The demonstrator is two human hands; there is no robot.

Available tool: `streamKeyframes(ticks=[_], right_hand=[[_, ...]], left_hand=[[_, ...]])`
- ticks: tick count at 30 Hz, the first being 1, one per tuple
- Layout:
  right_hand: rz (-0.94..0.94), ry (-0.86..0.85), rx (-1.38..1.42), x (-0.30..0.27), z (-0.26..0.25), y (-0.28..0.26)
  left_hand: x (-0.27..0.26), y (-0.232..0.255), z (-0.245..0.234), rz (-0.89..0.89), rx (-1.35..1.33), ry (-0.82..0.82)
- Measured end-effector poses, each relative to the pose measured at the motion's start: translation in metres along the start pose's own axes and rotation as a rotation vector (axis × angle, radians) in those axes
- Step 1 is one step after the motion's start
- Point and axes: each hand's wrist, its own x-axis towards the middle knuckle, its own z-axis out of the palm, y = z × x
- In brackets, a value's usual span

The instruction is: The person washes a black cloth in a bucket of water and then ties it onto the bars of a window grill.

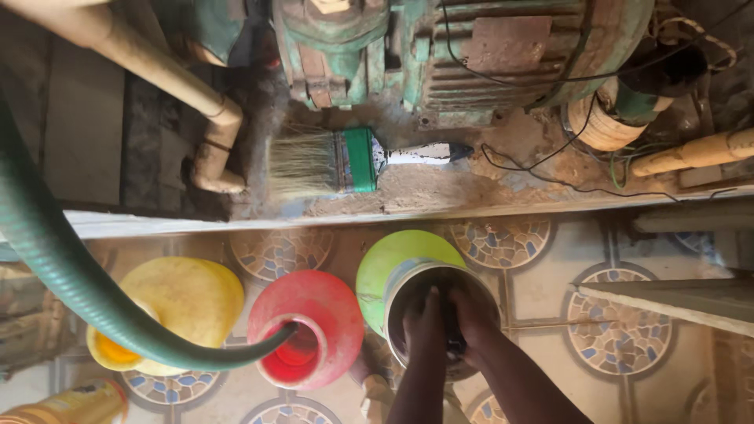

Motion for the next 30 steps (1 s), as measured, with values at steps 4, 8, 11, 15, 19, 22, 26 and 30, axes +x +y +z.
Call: streamKeyframes(ticks=[4,8,11,15,19,22,26,30], right_hand=[[0.098,-0.034,0.048,0.022,-0.004,0.012],[0.206,-0.105,0.129,0.007,-0.002,0.011],[0.216,-0.08,0.156,-0.024,0.009,0.009],[0.088,0.033,0.1,-0.024,0.002,0.016],[-0.037,0.111,0.031,0.039,-0.02,0.045],[-0.047,0.178,0.017,0.078,-0.021,0.054],[-0.146,0.04,-0.039,0.034,0.005,0.036],[-0.025,0.102,0.012,-0.046,0.02,-0.003]], left_hand=[[-0.015,0.002,0.0,-0.199,0.156,0.049],[-0.014,0.017,-0.005,-0.223,0.258,0.017],[-0.018,0.025,-0.006,-0.105,0.339,0.195],[-0.011,0.003,-0.004,-0.055,0.235,0.211],[0.027,-0.049,-0.001,-0.005,-0.045,0.064],[0.045,-0.071,0.008,0.072,-0.078,0.041],[0.027,-0.051,0.002,0.041,0.002,0.199],[0.007,-0.023,-0.005,-0.082,-0.199,0.09]])
